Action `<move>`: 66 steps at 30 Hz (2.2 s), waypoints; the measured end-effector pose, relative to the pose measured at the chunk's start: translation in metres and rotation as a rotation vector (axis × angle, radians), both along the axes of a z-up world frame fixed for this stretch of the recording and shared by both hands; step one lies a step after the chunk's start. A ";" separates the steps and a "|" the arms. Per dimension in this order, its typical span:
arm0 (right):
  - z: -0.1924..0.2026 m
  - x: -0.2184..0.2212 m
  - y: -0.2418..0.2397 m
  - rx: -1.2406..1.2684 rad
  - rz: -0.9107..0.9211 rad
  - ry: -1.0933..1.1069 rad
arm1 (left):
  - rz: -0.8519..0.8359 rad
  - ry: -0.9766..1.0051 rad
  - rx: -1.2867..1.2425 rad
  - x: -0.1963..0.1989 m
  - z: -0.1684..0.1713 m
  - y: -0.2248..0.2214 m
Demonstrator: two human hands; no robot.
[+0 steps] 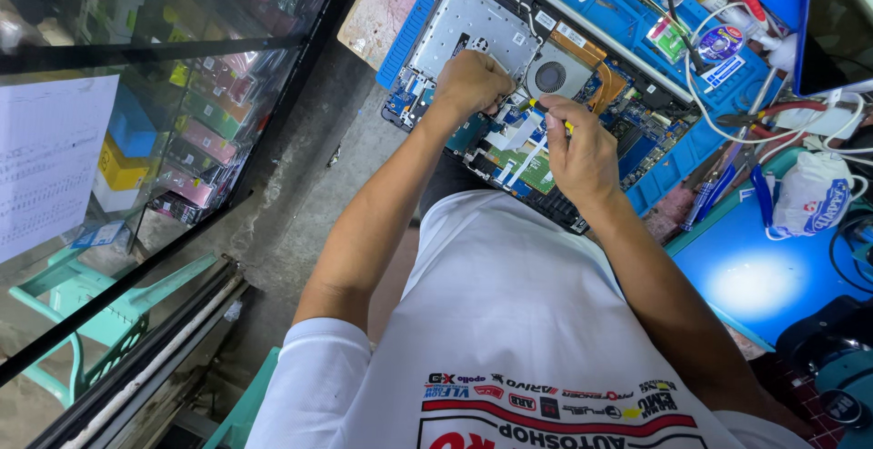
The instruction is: The person works on the internal components of a laptop, using tweezers to manipulate small connectors and cables near the motherboard and cooling fan before applying adhesive tape to a component.
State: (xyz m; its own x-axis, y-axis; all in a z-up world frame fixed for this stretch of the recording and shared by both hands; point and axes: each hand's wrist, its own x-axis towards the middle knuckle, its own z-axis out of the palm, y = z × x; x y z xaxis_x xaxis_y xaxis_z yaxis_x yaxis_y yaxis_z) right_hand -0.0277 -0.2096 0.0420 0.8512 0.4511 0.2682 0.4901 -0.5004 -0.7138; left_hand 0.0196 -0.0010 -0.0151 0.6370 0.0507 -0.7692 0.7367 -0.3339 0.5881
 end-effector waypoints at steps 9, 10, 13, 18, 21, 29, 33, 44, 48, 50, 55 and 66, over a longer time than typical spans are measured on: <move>0.003 0.001 0.001 0.002 0.011 -0.027 | -0.008 0.004 0.006 0.002 -0.001 -0.001; 0.003 0.001 0.001 0.001 0.008 -0.020 | -0.008 -0.006 -0.001 0.001 -0.001 -0.001; 0.002 0.002 0.003 -0.002 -0.001 0.003 | 0.001 -0.024 -0.027 0.001 -0.001 0.000; 0.003 0.004 0.005 -0.014 0.023 -0.007 | 0.015 -0.032 -0.051 -0.001 -0.004 0.000; 0.005 0.003 0.003 -0.007 0.035 -0.020 | 0.026 -0.037 -0.056 -0.001 -0.005 0.000; -0.001 0.000 0.001 -0.030 0.016 -0.005 | 0.030 -0.021 -0.031 0.000 0.002 0.000; 0.001 0.001 0.002 -0.041 0.015 0.016 | 0.024 -0.014 -0.028 0.001 0.001 -0.001; 0.046 0.034 0.013 -0.447 0.148 -0.066 | 0.017 -0.071 -0.022 0.000 0.013 0.000; 0.053 0.043 0.014 -0.576 0.254 -0.169 | 0.009 -0.092 0.003 -0.007 0.017 -0.003; 0.055 0.048 0.016 -0.637 0.267 -0.117 | 0.061 -0.198 -0.020 -0.013 0.015 -0.007; 0.062 0.054 0.022 -0.730 0.369 -0.329 | 0.031 -0.605 0.162 -0.045 0.003 -0.019; 0.078 0.074 0.039 -0.989 0.527 -0.318 | 0.066 -0.634 0.150 -0.055 0.000 -0.018</move>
State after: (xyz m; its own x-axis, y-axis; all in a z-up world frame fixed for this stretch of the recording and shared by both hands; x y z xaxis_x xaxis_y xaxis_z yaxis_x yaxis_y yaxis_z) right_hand 0.0462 -0.1703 0.1196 0.4537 0.8606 -0.2313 0.8899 -0.4513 0.0665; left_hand -0.0352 -0.0187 -0.0152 0.9565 0.1831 -0.2270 0.2843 -0.4123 0.8655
